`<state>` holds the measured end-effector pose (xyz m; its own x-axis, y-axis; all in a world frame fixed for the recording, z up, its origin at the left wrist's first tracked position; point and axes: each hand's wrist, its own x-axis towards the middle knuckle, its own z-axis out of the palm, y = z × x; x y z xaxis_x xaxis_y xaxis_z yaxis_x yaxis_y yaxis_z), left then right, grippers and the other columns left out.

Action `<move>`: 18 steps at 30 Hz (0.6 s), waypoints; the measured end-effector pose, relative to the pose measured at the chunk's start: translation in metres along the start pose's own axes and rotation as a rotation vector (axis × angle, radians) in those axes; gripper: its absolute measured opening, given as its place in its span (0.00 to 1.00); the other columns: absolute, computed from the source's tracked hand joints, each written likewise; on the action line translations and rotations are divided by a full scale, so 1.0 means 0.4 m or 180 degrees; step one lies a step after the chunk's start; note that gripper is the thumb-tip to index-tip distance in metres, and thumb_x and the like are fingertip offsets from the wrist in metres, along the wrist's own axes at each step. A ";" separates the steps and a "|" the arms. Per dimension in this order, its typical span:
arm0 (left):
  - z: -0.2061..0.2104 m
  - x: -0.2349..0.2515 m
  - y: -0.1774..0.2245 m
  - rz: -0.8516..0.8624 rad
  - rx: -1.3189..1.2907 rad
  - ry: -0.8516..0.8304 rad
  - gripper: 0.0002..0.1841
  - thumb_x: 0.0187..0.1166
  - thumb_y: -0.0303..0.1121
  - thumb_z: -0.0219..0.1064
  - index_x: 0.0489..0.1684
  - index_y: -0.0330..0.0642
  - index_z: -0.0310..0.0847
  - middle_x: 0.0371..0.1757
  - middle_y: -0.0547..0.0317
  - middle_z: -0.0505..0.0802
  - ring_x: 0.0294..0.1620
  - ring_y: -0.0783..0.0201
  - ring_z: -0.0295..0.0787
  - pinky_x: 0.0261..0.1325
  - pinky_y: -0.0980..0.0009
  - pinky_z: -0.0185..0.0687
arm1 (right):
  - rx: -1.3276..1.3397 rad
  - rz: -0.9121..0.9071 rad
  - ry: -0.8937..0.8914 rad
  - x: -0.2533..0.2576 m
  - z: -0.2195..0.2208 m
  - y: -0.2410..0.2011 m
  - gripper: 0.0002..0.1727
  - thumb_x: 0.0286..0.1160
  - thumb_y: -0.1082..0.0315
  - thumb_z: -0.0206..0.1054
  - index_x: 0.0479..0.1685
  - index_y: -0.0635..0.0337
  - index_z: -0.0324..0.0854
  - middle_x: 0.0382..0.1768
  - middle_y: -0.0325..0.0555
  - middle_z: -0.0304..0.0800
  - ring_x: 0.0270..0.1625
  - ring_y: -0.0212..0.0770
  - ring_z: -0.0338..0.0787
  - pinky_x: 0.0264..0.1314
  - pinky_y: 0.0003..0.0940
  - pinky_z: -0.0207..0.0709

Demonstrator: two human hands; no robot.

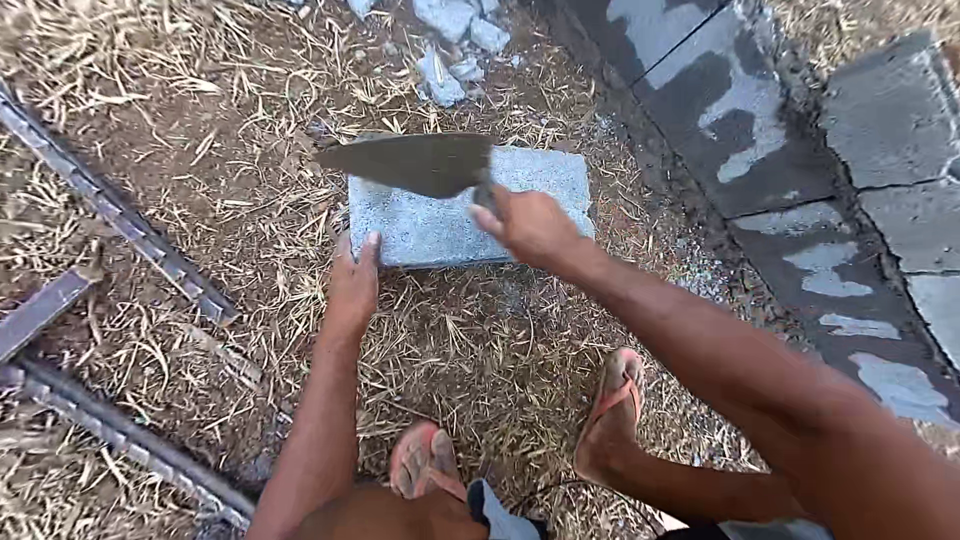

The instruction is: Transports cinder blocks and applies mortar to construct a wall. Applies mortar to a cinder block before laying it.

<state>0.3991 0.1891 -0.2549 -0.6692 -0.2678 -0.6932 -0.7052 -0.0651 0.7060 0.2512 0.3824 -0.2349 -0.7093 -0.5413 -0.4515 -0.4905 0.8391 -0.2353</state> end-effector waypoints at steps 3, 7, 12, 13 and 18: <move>-0.001 0.177 -0.206 0.0865 -0.0214 0.0424 0.33 0.91 0.59 0.49 0.92 0.56 0.56 0.79 0.51 0.81 0.74 0.57 0.83 0.73 0.47 0.83 | 0.0138 -0.0266 0.0186 0.069 0.063 -0.097 0.31 0.89 0.37 0.51 0.59 0.56 0.82 0.35 0.53 0.93 0.40 0.58 0.95 0.40 0.62 0.86; 0.001 0.191 -0.210 0.0717 -0.0300 0.0420 0.33 0.92 0.57 0.48 0.94 0.56 0.52 0.81 0.51 0.79 0.75 0.59 0.83 0.74 0.50 0.83 | 0.0058 -0.0030 0.0164 -0.018 0.073 0.104 0.29 0.90 0.42 0.54 0.68 0.58 0.80 0.44 0.57 0.94 0.45 0.61 0.95 0.46 0.64 0.86; -0.006 0.199 -0.218 0.0802 -0.0160 0.0480 0.34 0.90 0.59 0.49 0.92 0.54 0.56 0.79 0.49 0.81 0.75 0.56 0.83 0.74 0.46 0.82 | -0.0431 0.0878 -0.0158 -0.134 -0.021 0.361 0.34 0.91 0.37 0.46 0.63 0.61 0.79 0.39 0.64 0.91 0.46 0.69 0.93 0.48 0.71 0.82; -0.003 0.200 -0.219 0.0784 -0.0147 0.0500 0.35 0.90 0.61 0.49 0.92 0.55 0.55 0.80 0.49 0.80 0.76 0.56 0.81 0.75 0.45 0.81 | -0.0493 0.0855 -0.0198 -0.137 -0.032 0.347 0.34 0.91 0.37 0.45 0.60 0.61 0.79 0.38 0.62 0.91 0.45 0.68 0.93 0.47 0.70 0.82; 0.000 0.187 -0.207 0.0685 -0.0159 0.0539 0.35 0.90 0.61 0.47 0.94 0.55 0.52 0.82 0.52 0.77 0.77 0.59 0.80 0.76 0.48 0.80 | -0.0224 0.0056 0.0137 -0.035 0.028 0.069 0.31 0.89 0.37 0.50 0.57 0.56 0.83 0.37 0.54 0.93 0.41 0.59 0.94 0.41 0.64 0.85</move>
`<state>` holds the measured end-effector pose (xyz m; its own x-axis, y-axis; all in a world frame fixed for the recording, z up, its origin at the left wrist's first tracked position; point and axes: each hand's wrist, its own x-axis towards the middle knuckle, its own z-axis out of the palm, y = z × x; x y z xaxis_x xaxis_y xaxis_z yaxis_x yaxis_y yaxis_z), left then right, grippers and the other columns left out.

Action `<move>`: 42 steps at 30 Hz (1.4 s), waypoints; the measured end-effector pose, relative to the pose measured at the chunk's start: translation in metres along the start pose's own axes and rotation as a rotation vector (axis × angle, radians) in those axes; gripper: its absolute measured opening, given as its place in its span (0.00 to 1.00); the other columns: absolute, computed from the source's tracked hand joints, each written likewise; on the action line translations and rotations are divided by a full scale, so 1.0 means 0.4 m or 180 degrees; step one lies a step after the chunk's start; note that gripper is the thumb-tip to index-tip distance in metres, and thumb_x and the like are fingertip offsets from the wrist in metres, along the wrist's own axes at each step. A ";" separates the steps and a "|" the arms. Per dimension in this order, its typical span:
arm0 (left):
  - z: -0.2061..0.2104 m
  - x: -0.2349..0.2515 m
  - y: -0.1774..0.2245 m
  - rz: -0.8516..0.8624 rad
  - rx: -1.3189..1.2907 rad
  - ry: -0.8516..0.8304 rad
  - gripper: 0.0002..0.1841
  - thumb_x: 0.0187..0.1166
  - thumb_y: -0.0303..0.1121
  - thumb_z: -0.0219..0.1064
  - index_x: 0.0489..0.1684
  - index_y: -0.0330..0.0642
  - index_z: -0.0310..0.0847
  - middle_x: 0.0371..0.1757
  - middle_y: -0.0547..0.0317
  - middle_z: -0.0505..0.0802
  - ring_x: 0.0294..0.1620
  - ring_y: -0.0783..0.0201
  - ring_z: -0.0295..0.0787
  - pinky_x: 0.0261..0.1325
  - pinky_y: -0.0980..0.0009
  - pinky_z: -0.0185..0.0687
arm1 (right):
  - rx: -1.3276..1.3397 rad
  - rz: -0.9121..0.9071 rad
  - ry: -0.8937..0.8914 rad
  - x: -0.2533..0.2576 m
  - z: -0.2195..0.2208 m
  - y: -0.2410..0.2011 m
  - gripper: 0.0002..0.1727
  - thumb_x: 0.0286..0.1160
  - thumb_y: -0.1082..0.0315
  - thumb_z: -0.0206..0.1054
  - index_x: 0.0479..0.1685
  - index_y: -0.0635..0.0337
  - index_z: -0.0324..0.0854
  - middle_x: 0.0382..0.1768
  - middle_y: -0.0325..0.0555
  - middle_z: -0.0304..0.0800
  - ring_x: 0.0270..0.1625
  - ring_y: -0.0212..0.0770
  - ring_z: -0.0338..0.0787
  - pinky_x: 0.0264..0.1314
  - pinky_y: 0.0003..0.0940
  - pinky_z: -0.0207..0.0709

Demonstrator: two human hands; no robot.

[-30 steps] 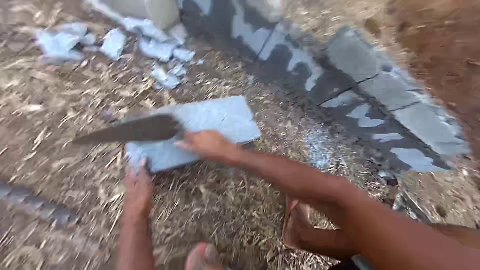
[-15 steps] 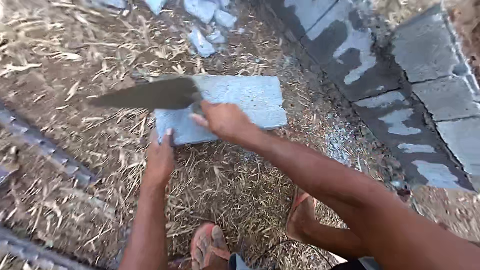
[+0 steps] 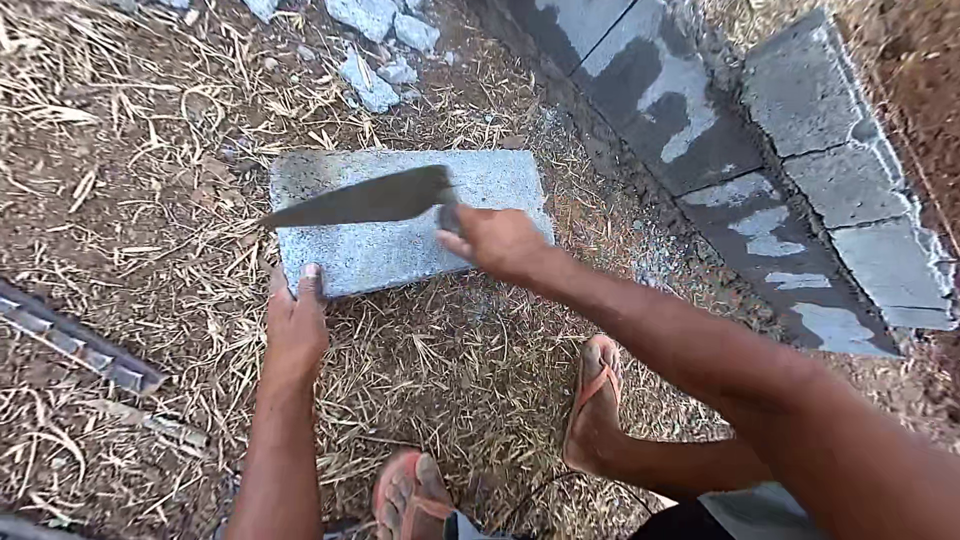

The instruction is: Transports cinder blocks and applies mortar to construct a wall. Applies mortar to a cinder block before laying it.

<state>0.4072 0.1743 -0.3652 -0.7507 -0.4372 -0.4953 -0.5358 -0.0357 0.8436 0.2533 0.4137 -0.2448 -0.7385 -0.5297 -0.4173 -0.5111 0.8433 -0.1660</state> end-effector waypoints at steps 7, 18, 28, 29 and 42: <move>-0.007 0.000 0.001 0.0084 -0.0069 -0.0072 0.35 0.91 0.60 0.48 0.94 0.56 0.53 0.82 0.52 0.78 0.76 0.58 0.82 0.74 0.47 0.82 | -0.0074 0.0427 -0.0084 -0.059 0.008 0.224 0.31 0.91 0.42 0.51 0.66 0.63 0.79 0.40 0.64 0.92 0.45 0.69 0.94 0.46 0.70 0.83; 0.001 0.002 0.006 0.0002 -0.0083 -0.0047 0.34 0.91 0.59 0.47 0.94 0.56 0.52 0.82 0.53 0.77 0.77 0.59 0.80 0.75 0.50 0.81 | 0.0225 -0.0029 -0.0087 0.005 0.024 0.063 0.31 0.91 0.40 0.50 0.62 0.61 0.80 0.38 0.59 0.92 0.43 0.63 0.94 0.44 0.65 0.84; 0.007 0.001 0.003 0.0030 -0.0135 -0.0016 0.34 0.91 0.59 0.48 0.94 0.56 0.53 0.83 0.54 0.77 0.77 0.60 0.81 0.75 0.50 0.81 | -0.0033 -0.0023 0.0025 -0.018 -0.004 0.087 0.32 0.90 0.38 0.48 0.55 0.60 0.82 0.34 0.56 0.91 0.40 0.62 0.94 0.39 0.64 0.83; 0.004 0.002 0.008 0.0020 -0.0126 -0.0037 0.34 0.91 0.59 0.48 0.94 0.56 0.52 0.83 0.54 0.77 0.77 0.61 0.81 0.75 0.51 0.81 | 0.0047 -0.0046 0.0046 -0.004 0.004 0.069 0.32 0.90 0.38 0.49 0.55 0.60 0.81 0.35 0.56 0.91 0.40 0.62 0.93 0.39 0.63 0.82; 0.004 0.005 -0.005 0.0048 -0.0165 0.0003 0.34 0.91 0.59 0.46 0.95 0.58 0.50 0.83 0.54 0.77 0.76 0.60 0.82 0.74 0.51 0.83 | -0.0068 0.0099 0.0108 -0.013 0.003 0.084 0.32 0.90 0.37 0.49 0.57 0.60 0.81 0.37 0.57 0.91 0.40 0.62 0.94 0.39 0.64 0.84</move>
<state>0.4061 0.1749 -0.3683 -0.7581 -0.4390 -0.4823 -0.5037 -0.0756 0.8606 0.2406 0.4451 -0.2494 -0.7684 -0.5063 -0.3914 -0.4967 0.8575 -0.1341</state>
